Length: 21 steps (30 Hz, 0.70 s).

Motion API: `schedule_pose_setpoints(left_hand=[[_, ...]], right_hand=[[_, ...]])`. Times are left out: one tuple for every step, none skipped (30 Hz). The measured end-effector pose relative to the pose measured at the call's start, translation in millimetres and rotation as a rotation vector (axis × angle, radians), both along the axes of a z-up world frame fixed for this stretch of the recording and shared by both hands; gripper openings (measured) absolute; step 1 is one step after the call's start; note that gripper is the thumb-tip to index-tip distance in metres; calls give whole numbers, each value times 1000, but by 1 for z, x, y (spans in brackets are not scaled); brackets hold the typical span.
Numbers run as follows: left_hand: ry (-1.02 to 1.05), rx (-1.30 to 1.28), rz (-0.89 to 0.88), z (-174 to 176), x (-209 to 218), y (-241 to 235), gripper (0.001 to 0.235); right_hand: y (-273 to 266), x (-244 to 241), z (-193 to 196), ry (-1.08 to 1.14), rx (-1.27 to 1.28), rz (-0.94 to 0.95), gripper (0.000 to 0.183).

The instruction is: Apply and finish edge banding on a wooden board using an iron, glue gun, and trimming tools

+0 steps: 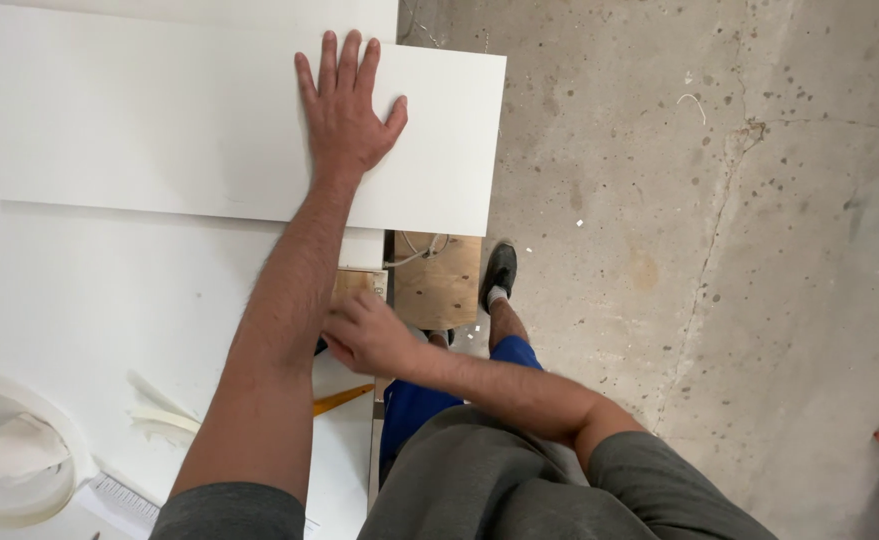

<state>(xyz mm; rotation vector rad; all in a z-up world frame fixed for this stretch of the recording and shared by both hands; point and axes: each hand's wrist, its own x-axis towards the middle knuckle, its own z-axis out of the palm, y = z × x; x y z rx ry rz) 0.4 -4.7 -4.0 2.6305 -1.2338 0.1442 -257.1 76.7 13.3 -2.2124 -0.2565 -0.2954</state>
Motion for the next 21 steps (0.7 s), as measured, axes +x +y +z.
schedule_pose_setpoints(left_hand=[[-4, -3, -6, 2, 0, 0, 67], [-9, -6, -11, 4, 0, 0, 67], [-12, -11, -16, 3, 0, 0, 67], [-19, -9, -16, 2, 1, 0, 67], [-23, -5, -13, 2, 0, 1, 67], [-24, -6, -17, 3, 0, 1, 67], [-32, 6, -16, 4, 0, 1, 67], [-39, 19, -15, 5, 0, 1, 67], [-39, 20, -15, 4, 1, 2, 67], [-26, 17, -14, 4, 1, 2, 67], [-10, 11, -14, 3, 0, 2, 67], [-8, 12, -14, 4, -1, 3, 67], [10, 14, -14, 5, -1, 2, 67], [28, 16, -13, 7, 0, 1, 68], [28, 13, -16, 7, -2, 2, 68], [31, 13, -14, 7, -3, 2, 68], [29, 11, -15, 8, 0, 1, 68], [24, 6, -20, 8, 2, -1, 68], [-4, -8, -22, 7, 1, 1, 67], [-31, -21, -24, 6, -1, 3, 65], [-30, -23, -28, 5, -1, 2, 65]], right_hand=[[-15, 12, 7, -99, 45, -10, 13], [-30, 23, 15, -199, 89, -20, 10], [-36, 29, 12, -202, 84, -24, 10], [-42, 35, 10, -96, -30, -23, 31], [-46, 39, 9, 12, -140, -21, 52], [-49, 39, 4, 11, -141, -24, 52], [-51, 39, -1, 31, -153, 28, 60], [-53, 39, -7, 50, -165, 80, 69], [-50, 39, -11, 51, -163, 80, 69], [-48, 38, -15, 19, -181, 78, 73], [-46, 35, -20, -10, -199, 75, 76], [-42, 36, -16, -8, -199, 75, 76], [-40, 38, -13, -75, -138, 52, 55], [-38, 41, -10, -142, -77, 29, 36], [-40, 35, -10, -142, -80, 26, 36], [-43, 29, -10, -114, -10, 33, 44], [-47, 28, -11, -92, 58, 37, 53], [-68, 22, -4, -97, 52, 32, 53], [-85, 12, 6, -156, 174, -34, 47], [-103, 3, 14, -216, 296, -101, 41], [-123, -16, 2, -215, 294, -105, 41]])
